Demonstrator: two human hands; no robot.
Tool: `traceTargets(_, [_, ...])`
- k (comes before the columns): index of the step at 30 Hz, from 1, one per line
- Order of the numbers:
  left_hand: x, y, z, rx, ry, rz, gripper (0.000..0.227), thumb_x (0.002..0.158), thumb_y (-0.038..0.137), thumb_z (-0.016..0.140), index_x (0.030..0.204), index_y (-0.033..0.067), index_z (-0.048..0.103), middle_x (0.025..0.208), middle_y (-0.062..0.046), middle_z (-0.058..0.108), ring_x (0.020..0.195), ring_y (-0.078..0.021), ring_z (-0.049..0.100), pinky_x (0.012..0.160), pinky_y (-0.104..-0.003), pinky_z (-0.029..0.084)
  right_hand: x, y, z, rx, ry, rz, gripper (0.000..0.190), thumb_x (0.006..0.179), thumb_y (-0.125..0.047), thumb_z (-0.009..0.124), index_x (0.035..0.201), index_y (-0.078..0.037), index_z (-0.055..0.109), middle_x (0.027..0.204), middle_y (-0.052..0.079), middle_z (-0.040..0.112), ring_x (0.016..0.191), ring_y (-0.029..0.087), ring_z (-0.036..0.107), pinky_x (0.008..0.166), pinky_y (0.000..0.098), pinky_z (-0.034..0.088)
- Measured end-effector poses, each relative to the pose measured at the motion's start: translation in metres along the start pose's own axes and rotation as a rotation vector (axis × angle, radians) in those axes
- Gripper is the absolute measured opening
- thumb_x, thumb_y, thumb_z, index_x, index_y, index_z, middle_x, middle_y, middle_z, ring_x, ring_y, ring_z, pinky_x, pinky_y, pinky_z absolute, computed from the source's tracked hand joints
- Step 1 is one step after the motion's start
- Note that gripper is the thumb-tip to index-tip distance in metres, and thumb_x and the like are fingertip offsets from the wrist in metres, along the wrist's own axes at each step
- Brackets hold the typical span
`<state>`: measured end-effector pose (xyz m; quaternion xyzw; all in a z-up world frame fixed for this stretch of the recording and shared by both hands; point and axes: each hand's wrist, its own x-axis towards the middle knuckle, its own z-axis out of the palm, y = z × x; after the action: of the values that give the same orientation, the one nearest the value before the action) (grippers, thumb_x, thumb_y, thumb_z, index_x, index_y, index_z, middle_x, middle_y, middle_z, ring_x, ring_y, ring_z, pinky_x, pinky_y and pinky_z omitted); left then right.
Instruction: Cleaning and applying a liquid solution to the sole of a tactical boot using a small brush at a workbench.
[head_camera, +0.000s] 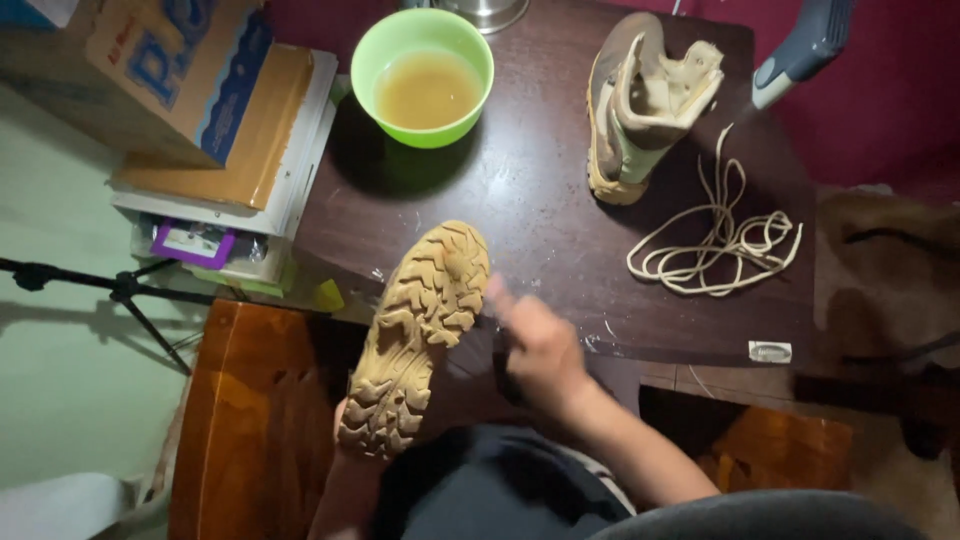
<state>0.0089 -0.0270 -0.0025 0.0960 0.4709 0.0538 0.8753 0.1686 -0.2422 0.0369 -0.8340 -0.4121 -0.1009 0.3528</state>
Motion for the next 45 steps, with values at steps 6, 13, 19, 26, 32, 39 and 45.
traceTargets(6, [0.005, 0.003, 0.004, -0.025, -0.033, -0.023, 0.043, 0.098, 0.03, 0.051, 0.129, 0.0023, 0.061, 0.124, -0.022, 0.064, 0.119, -0.0383, 0.061, 0.11, -0.052, 0.045, -0.015, 0.003, 0.014, 0.002, -0.051, -0.097, 0.059, 0.09, -0.009, 0.046, 0.145, -0.025, 0.06, 0.07, 0.003, 0.05, 0.058, 0.028, 0.06, 0.05, 0.0414, 0.051])
traceTargets(13, [0.055, 0.006, -0.027, -0.048, -0.056, -0.06, 0.041, 0.097, 0.032, 0.053, 0.125, 0.0026, 0.063, 0.12, -0.021, 0.066, 0.116, -0.0381, 0.063, 0.108, -0.052, 0.046, -0.04, -0.008, 0.004, -0.018, -0.091, -0.082, 0.061, 0.092, -0.013, 0.041, 0.15, -0.028, 0.054, 0.073, 0.0, 0.053, 0.059, 0.025, 0.063, 0.049, 0.0381, 0.053])
traceTargets(19, [0.095, 0.021, -0.077, -0.051, -0.064, -0.093, 0.04, 0.097, 0.033, 0.054, 0.121, 0.0028, 0.064, 0.116, -0.021, 0.067, 0.113, -0.0379, 0.064, 0.106, -0.052, 0.047, -0.027, 0.026, 0.002, -0.066, -0.042, 0.081, 0.077, 0.082, -0.005, 0.049, 0.156, -0.027, 0.047, 0.075, 0.007, 0.052, 0.059, 0.036, 0.061, 0.055, 0.0491, 0.054])
traceTargets(26, [0.1, 0.031, -0.068, -0.063, -0.101, -0.114, 0.039, 0.097, 0.035, 0.056, 0.116, 0.0031, 0.066, 0.111, -0.02, 0.068, 0.109, -0.0377, 0.066, 0.103, -0.053, 0.048, -0.04, 0.023, 0.003, -0.009, -0.102, -0.072, 0.067, 0.085, -0.01, 0.047, 0.148, -0.028, 0.055, 0.072, 0.001, 0.054, 0.057, 0.026, 0.063, 0.05, 0.0388, 0.054])
traceTargets(32, [0.094, 0.048, -0.057, -0.054, -0.142, -0.122, 0.038, 0.097, 0.037, 0.058, 0.112, 0.0033, 0.067, 0.107, -0.02, 0.069, 0.106, -0.0376, 0.067, 0.102, -0.053, 0.048, -0.057, 0.007, 0.016, 0.052, -0.13, -0.169, 0.056, 0.096, -0.009, 0.043, 0.148, -0.025, 0.054, 0.072, 0.002, 0.049, 0.05, 0.025, 0.052, 0.039, 0.0372, 0.045])
traceTargets(39, [-0.002, 0.014, 0.02, -0.063, -0.171, -0.155, 0.038, 0.096, 0.039, 0.06, 0.108, 0.0035, 0.068, 0.103, -0.019, 0.071, 0.103, -0.0374, 0.069, 0.099, -0.053, 0.049, -0.044, 0.022, 0.017, 0.037, -0.038, -0.144, 0.058, 0.092, -0.012, 0.048, 0.148, -0.025, 0.056, 0.073, 0.005, 0.055, 0.059, 0.03, 0.065, 0.05, 0.0406, 0.052])
traceTargets(45, [-0.026, 0.001, 0.012, -0.092, -0.173, -0.185, 0.038, 0.096, 0.04, 0.061, 0.104, 0.0037, 0.07, 0.099, -0.018, 0.072, 0.1, -0.0373, 0.07, 0.097, -0.054, 0.05, -0.037, 0.07, 0.025, -0.006, -0.009, -0.169, 0.075, 0.08, -0.013, 0.057, 0.154, -0.02, 0.052, 0.075, 0.006, 0.051, 0.059, 0.029, 0.061, 0.053, 0.04, 0.052])
